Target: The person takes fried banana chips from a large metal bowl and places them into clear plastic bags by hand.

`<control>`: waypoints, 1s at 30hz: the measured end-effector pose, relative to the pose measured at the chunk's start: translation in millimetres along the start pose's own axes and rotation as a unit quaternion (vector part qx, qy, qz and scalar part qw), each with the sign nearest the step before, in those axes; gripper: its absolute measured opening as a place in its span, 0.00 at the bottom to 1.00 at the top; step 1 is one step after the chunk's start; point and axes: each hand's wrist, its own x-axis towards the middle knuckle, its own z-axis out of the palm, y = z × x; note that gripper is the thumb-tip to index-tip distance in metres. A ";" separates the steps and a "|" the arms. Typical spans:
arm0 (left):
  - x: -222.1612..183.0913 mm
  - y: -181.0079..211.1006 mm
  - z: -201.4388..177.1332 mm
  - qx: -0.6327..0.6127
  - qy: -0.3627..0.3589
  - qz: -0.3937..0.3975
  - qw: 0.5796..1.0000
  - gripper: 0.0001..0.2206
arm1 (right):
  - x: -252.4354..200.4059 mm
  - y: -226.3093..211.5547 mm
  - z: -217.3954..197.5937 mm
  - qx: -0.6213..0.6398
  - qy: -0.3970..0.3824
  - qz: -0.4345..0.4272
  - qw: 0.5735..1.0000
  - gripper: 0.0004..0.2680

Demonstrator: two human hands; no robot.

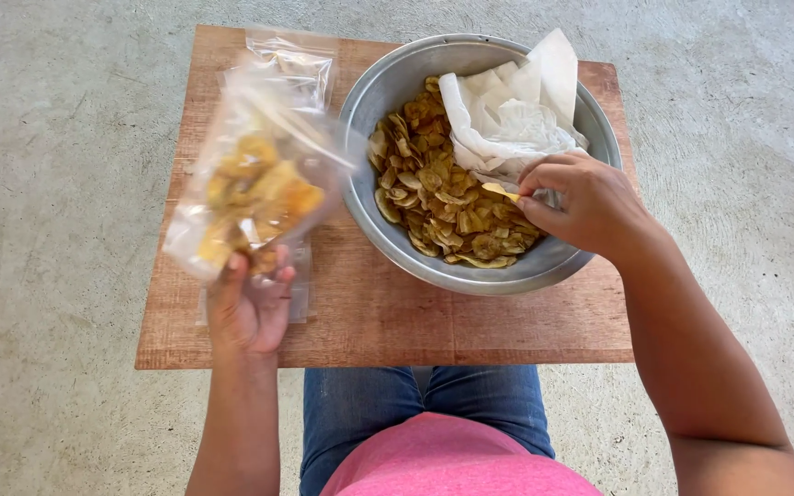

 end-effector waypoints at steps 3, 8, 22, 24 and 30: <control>-6.6 8.7 -25.4 -0.043 0.097 0.007 0.994 0.23 | -6.4 -2.0 -3.8 0.017 0.020 -0.020 0.999 0.04; -22.2 3.2 -11.8 0.033 0.068 0.008 0.997 0.26 | -10.8 -17.0 -8.1 0.089 0.034 0.023 0.995 0.05; -22.7 2.6 -10.0 0.007 -0.046 0.027 0.999 0.28 | 15.2 -55.7 -22.5 0.283 0.078 -0.024 0.956 0.05; -25.8 -1.0 -11.3 0.061 -0.014 -0.004 0.998 0.28 | 19.7 -54.2 -18.8 0.316 0.084 -0.026 0.945 0.05; -28.9 -0.8 3.6 0.082 -0.067 -0.033 0.994 0.28 | 36.3 -58.9 -22.6 0.452 0.065 -0.018 0.889 0.05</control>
